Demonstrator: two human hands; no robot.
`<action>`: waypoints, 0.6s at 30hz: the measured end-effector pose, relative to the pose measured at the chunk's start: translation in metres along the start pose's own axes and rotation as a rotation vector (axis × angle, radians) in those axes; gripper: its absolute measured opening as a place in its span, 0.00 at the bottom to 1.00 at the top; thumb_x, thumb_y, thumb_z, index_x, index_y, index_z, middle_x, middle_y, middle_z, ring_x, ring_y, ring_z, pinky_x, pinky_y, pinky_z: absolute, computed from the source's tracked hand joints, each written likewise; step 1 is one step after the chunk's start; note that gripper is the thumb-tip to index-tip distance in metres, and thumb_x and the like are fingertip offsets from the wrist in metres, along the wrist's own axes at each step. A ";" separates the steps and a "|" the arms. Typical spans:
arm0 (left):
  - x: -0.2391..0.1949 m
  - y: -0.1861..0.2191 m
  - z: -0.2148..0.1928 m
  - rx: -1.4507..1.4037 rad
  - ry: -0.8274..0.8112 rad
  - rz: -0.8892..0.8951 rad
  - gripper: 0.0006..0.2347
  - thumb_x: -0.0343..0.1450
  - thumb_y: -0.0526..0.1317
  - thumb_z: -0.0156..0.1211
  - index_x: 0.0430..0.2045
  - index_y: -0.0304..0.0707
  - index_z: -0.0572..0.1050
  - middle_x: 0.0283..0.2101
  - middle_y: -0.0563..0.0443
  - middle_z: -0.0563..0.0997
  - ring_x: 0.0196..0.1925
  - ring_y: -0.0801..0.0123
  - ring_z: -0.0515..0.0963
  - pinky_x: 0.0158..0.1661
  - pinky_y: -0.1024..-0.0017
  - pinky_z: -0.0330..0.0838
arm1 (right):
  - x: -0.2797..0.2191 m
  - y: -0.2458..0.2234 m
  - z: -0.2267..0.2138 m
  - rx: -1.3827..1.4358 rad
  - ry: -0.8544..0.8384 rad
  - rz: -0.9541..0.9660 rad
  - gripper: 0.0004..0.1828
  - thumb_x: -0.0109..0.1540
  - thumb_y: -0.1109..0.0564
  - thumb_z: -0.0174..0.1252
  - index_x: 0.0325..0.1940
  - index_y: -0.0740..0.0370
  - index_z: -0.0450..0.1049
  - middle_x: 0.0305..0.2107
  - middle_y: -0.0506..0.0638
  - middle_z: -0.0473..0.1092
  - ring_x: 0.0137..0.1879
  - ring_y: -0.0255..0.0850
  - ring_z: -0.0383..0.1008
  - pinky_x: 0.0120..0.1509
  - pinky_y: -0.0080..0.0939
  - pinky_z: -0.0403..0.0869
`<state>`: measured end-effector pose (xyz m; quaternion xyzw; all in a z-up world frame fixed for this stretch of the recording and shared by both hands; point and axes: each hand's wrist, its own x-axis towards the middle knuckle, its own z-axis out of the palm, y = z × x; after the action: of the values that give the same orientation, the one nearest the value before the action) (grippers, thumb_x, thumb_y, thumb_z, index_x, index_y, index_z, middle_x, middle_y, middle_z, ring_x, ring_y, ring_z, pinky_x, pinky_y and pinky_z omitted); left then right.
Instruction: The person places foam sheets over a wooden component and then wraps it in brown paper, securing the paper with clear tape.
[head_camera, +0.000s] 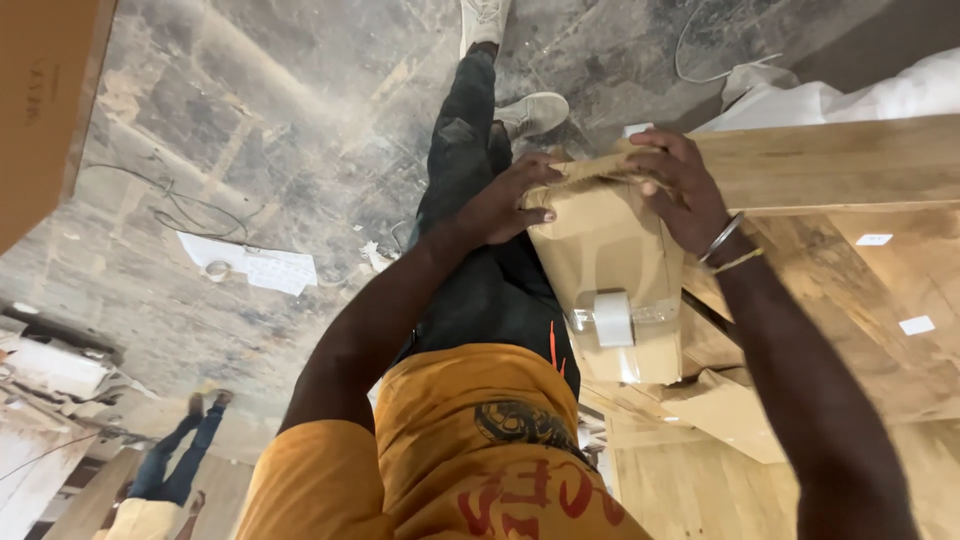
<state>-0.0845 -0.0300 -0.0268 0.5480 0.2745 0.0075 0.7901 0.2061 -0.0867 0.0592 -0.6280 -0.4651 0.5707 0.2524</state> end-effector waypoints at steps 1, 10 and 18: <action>0.004 0.000 0.000 -0.001 -0.010 0.006 0.24 0.68 0.33 0.73 0.58 0.35 0.71 0.67 0.39 0.65 0.71 0.49 0.66 0.67 0.60 0.66 | -0.007 0.006 0.006 0.115 0.131 0.011 0.10 0.64 0.62 0.53 0.45 0.66 0.78 0.56 0.64 0.67 0.62 0.59 0.68 0.68 0.55 0.68; -0.018 -0.092 0.035 -0.380 0.127 -0.312 0.10 0.76 0.36 0.67 0.44 0.25 0.76 0.53 0.40 0.72 0.49 0.61 0.75 0.50 0.68 0.74 | 0.000 0.017 0.059 -0.228 0.451 0.255 0.08 0.61 0.61 0.69 0.28 0.62 0.79 0.31 0.48 0.76 0.39 0.42 0.77 0.43 0.41 0.74; 0.002 0.031 0.023 -0.785 0.194 -0.946 0.34 0.63 0.55 0.71 0.55 0.30 0.66 0.44 0.37 0.81 0.36 0.52 0.86 0.21 0.51 0.81 | -0.009 0.041 0.075 -0.228 0.511 0.235 0.08 0.64 0.59 0.68 0.32 0.63 0.79 0.37 0.49 0.77 0.39 0.42 0.78 0.45 0.41 0.76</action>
<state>-0.0641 -0.0364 0.0053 0.0325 0.5348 -0.1935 0.8219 0.1478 -0.1285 0.0122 -0.8251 -0.3715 0.3637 0.2214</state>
